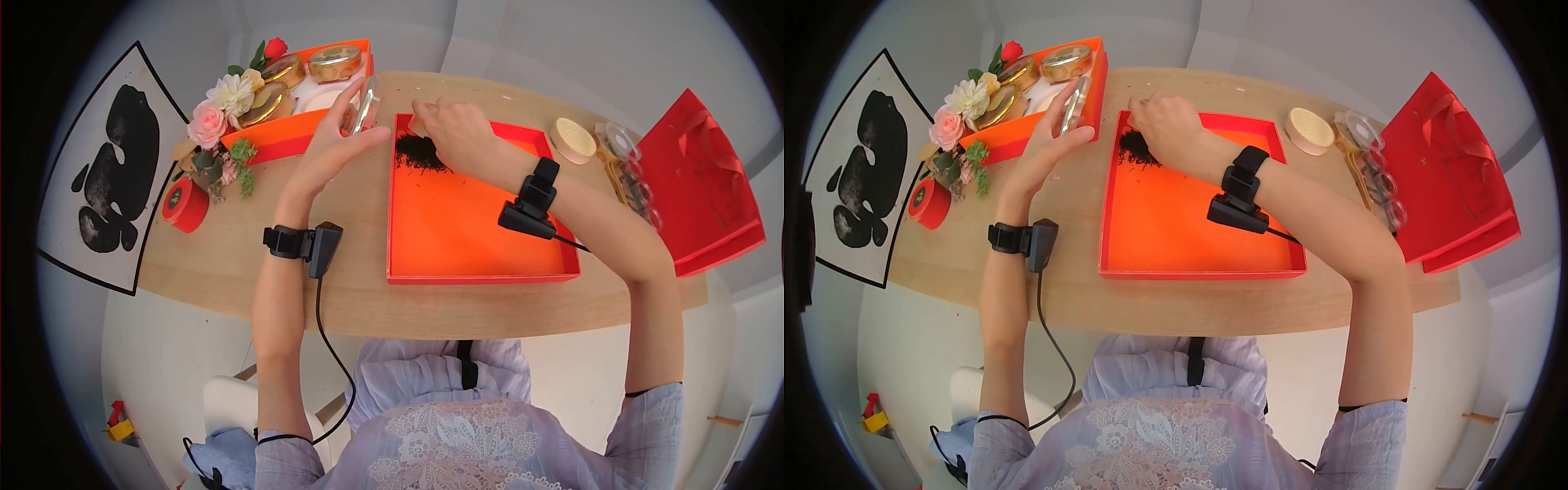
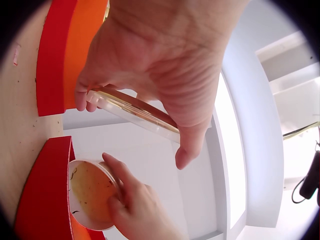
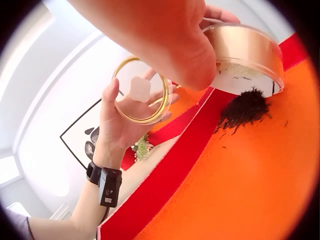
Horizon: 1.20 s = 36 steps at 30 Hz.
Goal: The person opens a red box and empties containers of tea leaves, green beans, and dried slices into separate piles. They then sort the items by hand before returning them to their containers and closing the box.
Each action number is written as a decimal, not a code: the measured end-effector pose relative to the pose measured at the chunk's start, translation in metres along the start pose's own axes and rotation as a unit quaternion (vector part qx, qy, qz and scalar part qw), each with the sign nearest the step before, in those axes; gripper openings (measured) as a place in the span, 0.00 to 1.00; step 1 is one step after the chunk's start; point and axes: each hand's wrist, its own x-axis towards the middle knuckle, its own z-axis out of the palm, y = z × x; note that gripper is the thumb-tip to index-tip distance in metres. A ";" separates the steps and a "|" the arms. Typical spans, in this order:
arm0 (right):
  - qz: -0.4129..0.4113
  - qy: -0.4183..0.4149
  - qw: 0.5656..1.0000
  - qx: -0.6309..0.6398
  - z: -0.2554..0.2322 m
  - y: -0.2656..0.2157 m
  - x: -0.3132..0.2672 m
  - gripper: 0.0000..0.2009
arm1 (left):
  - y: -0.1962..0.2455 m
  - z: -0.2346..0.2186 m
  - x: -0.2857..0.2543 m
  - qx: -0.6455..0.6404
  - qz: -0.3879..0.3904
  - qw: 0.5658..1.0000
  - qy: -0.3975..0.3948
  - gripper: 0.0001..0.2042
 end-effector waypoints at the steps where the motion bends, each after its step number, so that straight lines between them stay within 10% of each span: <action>1: -0.003 0.017 1.000 -0.016 0.000 0.001 -0.003 0.25 | 0.002 0.000 0.000 0.000 0.000 1.000 0.000 0.48; 17: -0.044 0.183 0.961 -0.202 0.015 0.020 -0.025 0.43 | 0.008 0.002 -0.003 0.001 -0.023 1.000 0.004 0.47; 29: -0.066 0.160 0.976 -0.132 0.014 0.040 -0.034 0.41 | 0.011 0.003 -0.002 0.005 -0.033 0.999 0.006 0.47; 36: 0.055 0.099 0.991 0.066 0.000 0.044 -0.028 0.34 | 0.009 0.000 -0.003 0.005 -0.047 0.999 0.001 0.48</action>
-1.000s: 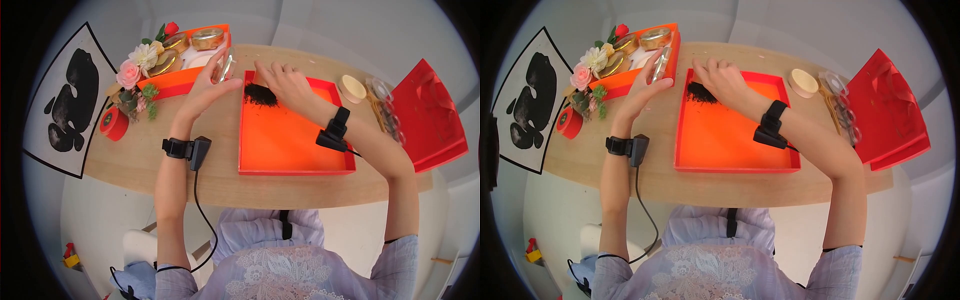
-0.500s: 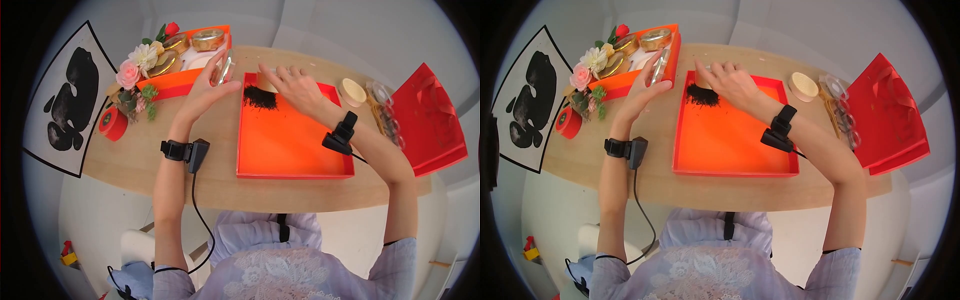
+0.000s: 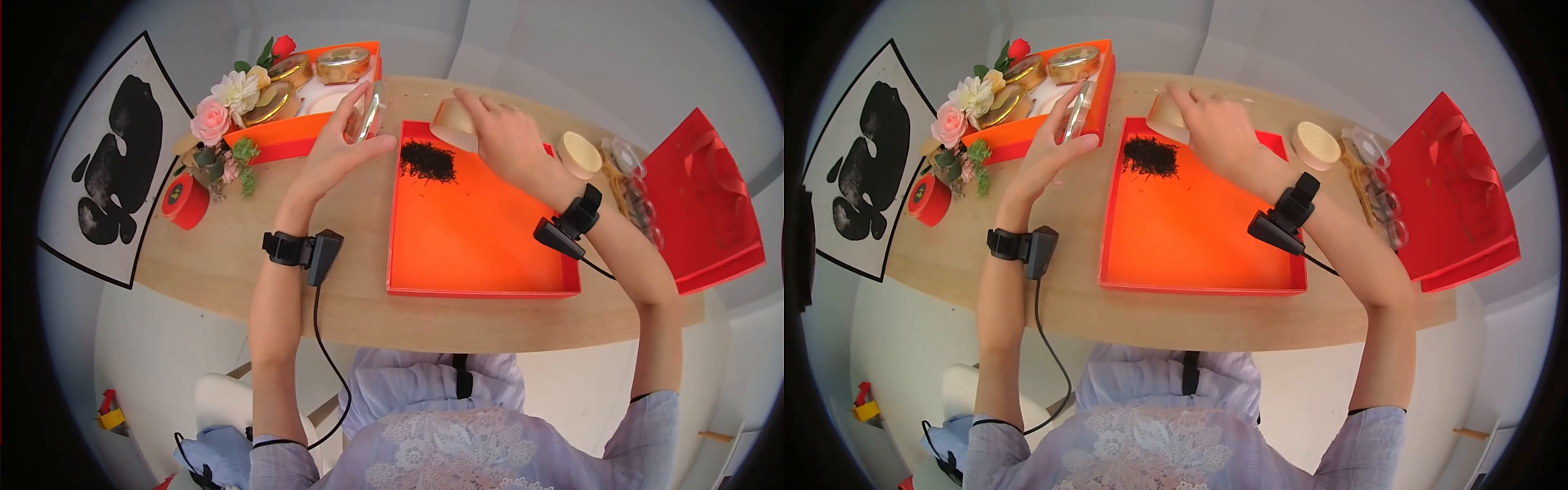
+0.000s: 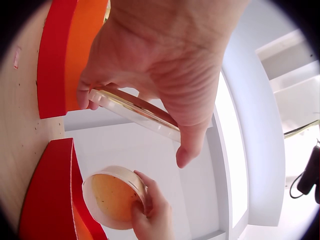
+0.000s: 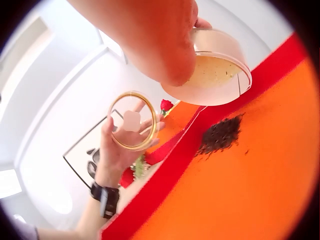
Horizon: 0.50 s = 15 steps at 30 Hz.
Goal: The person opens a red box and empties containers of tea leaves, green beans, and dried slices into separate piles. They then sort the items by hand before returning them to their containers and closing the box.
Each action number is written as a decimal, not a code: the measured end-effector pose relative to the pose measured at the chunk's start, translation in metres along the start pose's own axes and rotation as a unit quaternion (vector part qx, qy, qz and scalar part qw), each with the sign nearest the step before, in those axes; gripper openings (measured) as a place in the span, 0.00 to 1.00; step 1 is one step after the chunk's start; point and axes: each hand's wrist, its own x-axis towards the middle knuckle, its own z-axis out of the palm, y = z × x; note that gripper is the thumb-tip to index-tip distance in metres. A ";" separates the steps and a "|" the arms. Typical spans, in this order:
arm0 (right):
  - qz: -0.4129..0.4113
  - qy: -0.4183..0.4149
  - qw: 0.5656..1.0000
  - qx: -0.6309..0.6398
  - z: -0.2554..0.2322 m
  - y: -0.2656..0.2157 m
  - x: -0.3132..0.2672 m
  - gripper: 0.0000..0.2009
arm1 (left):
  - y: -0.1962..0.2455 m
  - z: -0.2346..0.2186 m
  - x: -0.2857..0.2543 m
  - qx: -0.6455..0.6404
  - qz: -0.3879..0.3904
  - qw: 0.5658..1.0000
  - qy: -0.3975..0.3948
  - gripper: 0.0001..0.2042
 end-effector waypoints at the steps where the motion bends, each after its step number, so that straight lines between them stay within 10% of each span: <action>1: 0.036 -0.011 0.998 0.052 -0.005 -0.003 0.004 0.32 | -0.001 -0.001 0.001 0.000 0.000 1.000 -0.001 0.48; 10: 0.322 -0.143 0.838 0.417 -0.022 -0.028 0.030 0.25 | 0.006 0.008 -0.003 0.159 0.132 0.978 0.005 0.49; 15: 0.274 -0.157 0.834 0.453 0.009 -0.058 0.039 0.27 | 0.017 -0.020 -0.004 0.024 0.121 0.990 0.074 0.47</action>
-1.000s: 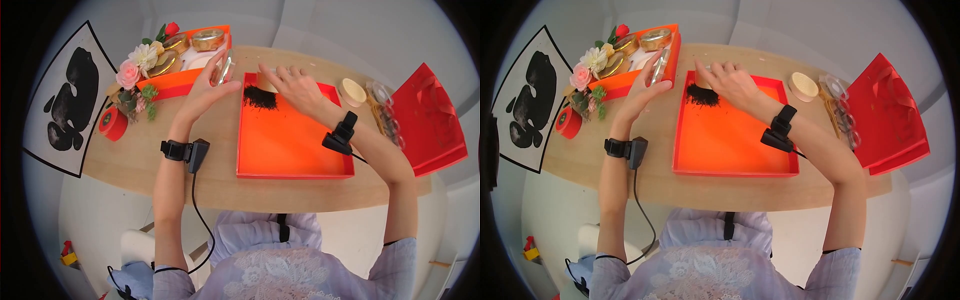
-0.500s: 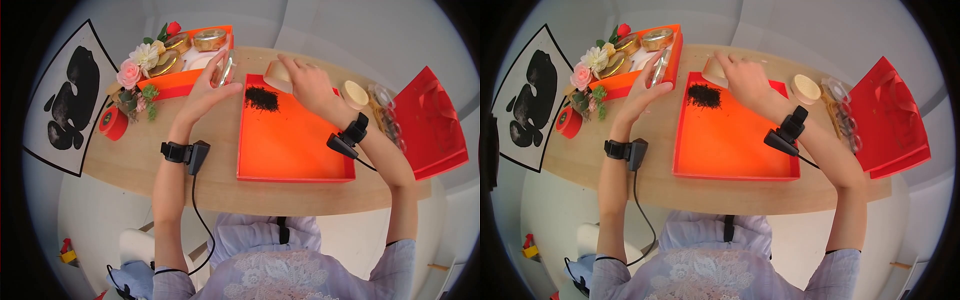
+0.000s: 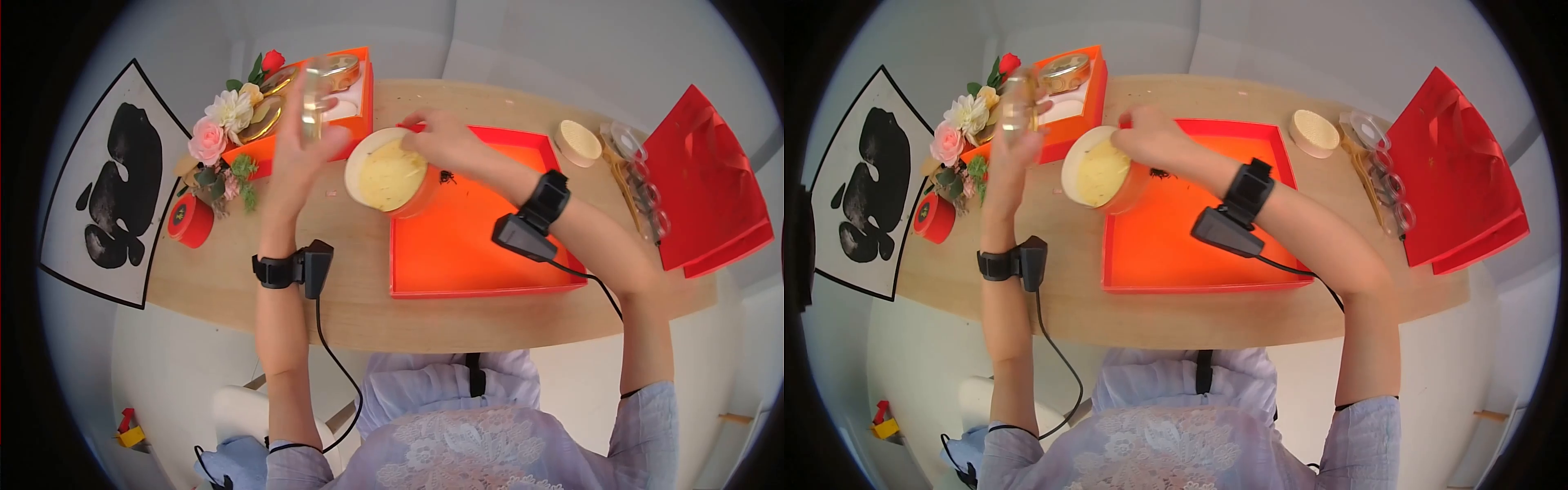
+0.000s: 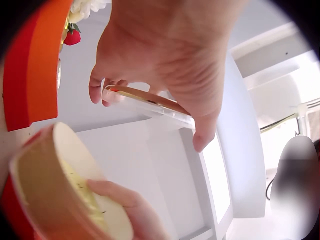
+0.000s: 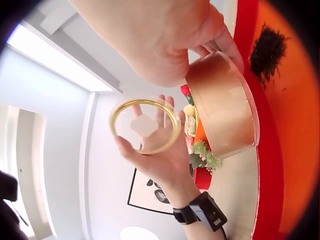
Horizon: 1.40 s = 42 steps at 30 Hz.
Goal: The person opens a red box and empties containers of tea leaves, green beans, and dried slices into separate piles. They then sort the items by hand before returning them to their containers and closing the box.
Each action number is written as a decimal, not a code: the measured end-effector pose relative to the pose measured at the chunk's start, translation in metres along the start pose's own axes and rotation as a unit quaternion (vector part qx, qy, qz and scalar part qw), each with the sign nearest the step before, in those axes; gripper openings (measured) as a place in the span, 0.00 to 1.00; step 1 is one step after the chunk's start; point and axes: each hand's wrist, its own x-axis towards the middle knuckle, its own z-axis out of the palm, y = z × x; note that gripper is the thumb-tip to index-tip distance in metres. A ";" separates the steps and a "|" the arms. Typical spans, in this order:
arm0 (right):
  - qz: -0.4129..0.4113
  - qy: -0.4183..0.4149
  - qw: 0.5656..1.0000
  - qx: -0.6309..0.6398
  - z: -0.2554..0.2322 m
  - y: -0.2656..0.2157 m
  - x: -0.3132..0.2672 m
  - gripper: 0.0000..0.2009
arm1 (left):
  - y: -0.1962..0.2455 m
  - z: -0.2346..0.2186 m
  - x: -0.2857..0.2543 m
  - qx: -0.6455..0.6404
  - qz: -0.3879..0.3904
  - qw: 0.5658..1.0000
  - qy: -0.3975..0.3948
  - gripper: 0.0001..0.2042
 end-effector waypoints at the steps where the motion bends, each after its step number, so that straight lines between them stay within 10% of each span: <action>1: -0.026 -0.024 0.999 -0.010 0.009 -0.007 -0.001 0.27 | 0.005 -0.005 0.000 0.003 0.001 1.000 -0.006 0.47; 6: -0.034 -0.067 0.997 -0.021 0.068 -0.024 0.014 0.25 | 0.026 -0.025 0.001 -0.296 0.002 0.954 0.037 0.51; 15: 0.070 -0.114 0.989 0.069 0.121 -0.046 0.029 0.25 | 0.030 -0.020 0.001 -0.345 -0.026 0.938 -0.025 0.53; 20: -0.109 -0.037 0.977 -0.178 0.124 -0.033 0.033 0.19 | 0.032 -0.005 0.004 -0.370 -0.046 0.927 0.029 0.47; 23: -0.075 -0.021 0.982 -0.171 0.126 -0.034 0.034 0.15 | 0.024 -0.005 0.002 -0.420 -0.056 0.906 -0.001 0.41; 29: -0.235 0.118 0.965 0.003 0.084 -0.012 0.048 0.19 | 0.006 -0.002 0.005 -0.277 -0.121 0.952 0.041 0.34; 31: -0.016 -0.026 0.912 0.409 0.033 -0.025 0.012 0.25 | -0.008 0.002 0.005 -0.280 -0.123 0.952 0.029 0.32; 35: -0.051 0.001 0.945 0.323 -0.009 -0.012 -0.014 0.29 | -0.019 0.027 -0.001 -0.294 -0.097 0.951 -0.015 0.27; 38: -0.080 0.007 0.953 0.294 -0.029 0.001 -0.044 0.32 | 0.001 0.072 -0.011 -0.261 -0.216 0.936 0.099 0.23; 42: -0.063 -0.009 0.949 0.308 -0.050 0.020 -0.072 0.29 | -0.023 0.067 -0.018 -0.141 -0.199 0.970 -0.019 0.22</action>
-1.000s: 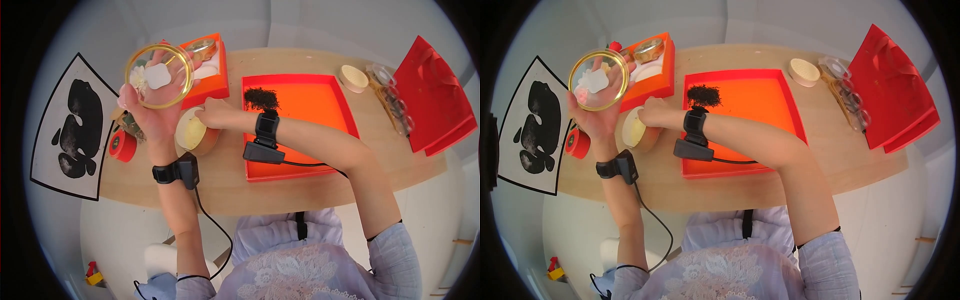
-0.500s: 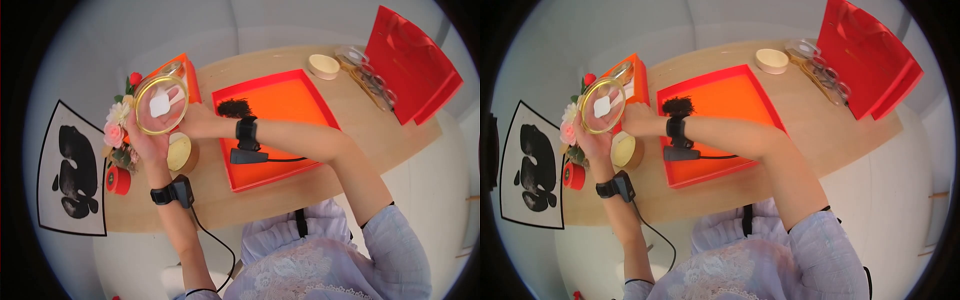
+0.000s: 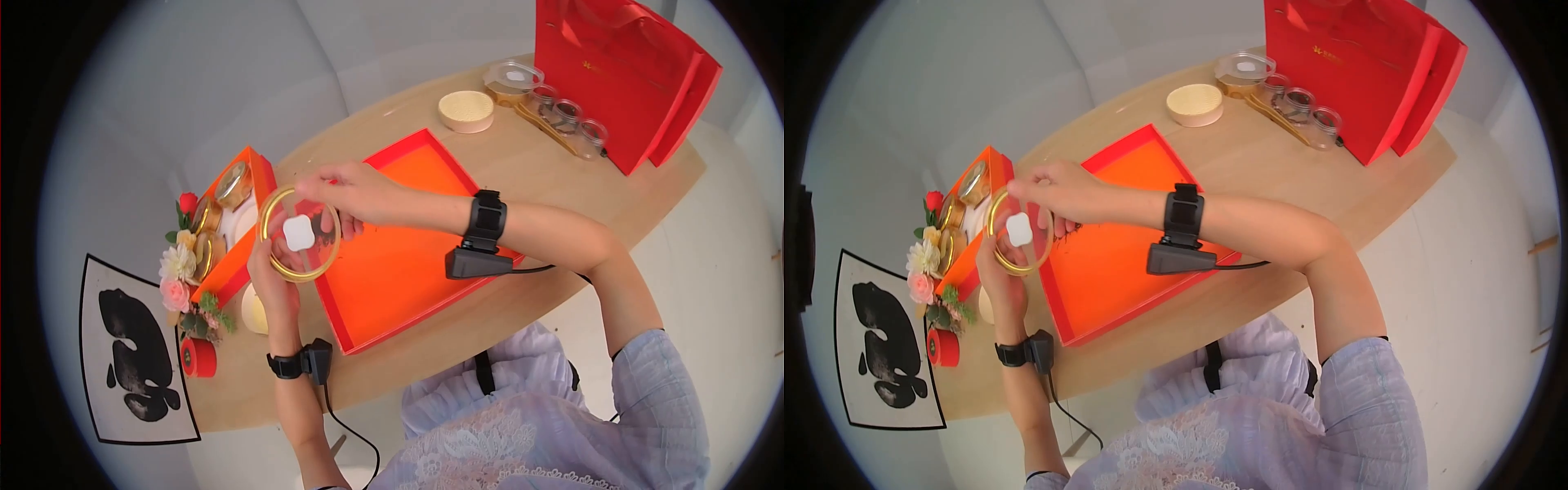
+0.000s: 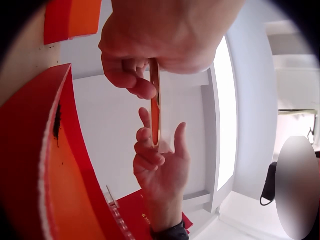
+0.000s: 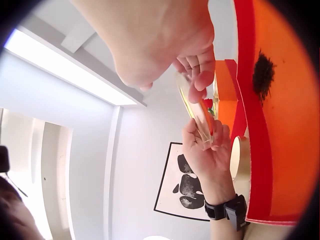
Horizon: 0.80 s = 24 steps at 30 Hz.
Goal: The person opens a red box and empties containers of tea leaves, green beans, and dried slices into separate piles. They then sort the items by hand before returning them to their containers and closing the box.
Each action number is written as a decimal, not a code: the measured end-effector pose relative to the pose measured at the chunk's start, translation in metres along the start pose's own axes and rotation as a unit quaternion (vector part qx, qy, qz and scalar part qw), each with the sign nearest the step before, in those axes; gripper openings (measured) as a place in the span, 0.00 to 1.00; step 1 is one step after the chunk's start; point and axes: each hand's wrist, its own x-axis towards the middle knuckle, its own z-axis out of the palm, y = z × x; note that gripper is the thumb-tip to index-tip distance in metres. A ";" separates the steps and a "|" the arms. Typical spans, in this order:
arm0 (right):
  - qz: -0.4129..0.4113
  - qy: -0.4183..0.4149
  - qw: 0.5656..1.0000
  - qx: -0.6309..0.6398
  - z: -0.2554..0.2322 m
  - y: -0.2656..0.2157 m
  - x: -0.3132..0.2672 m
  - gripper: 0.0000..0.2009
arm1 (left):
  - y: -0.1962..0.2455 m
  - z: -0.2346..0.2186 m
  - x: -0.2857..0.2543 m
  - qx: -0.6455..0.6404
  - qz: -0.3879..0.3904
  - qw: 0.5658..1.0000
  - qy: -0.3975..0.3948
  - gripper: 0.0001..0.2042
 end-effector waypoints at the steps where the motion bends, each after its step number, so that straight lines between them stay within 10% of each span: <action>1: -0.002 -0.005 1.000 -0.025 -0.005 -0.001 -0.008 0.29 | -0.002 0.004 -0.001 0.001 0.001 1.000 -0.005 0.22; 6: -0.022 0.014 0.990 -0.136 -0.041 0.019 -0.029 0.20 | 0.007 0.042 -0.017 0.123 0.006 0.990 -0.075 0.26; 12: 0.036 0.356 0.920 -0.163 -0.164 0.040 -0.025 0.17 | -0.004 0.016 -0.004 0.181 0.017 0.983 -0.037 0.18; 16: 0.095 0.435 0.883 -0.149 -0.244 0.065 -0.017 0.13 | -0.012 0.000 0.005 0.164 0.021 0.986 -0.015 0.16; 24: 0.114 0.517 0.827 -0.190 -0.259 0.088 -0.014 0.11 | -0.007 -0.001 0.002 0.148 0.017 0.989 -0.014 0.13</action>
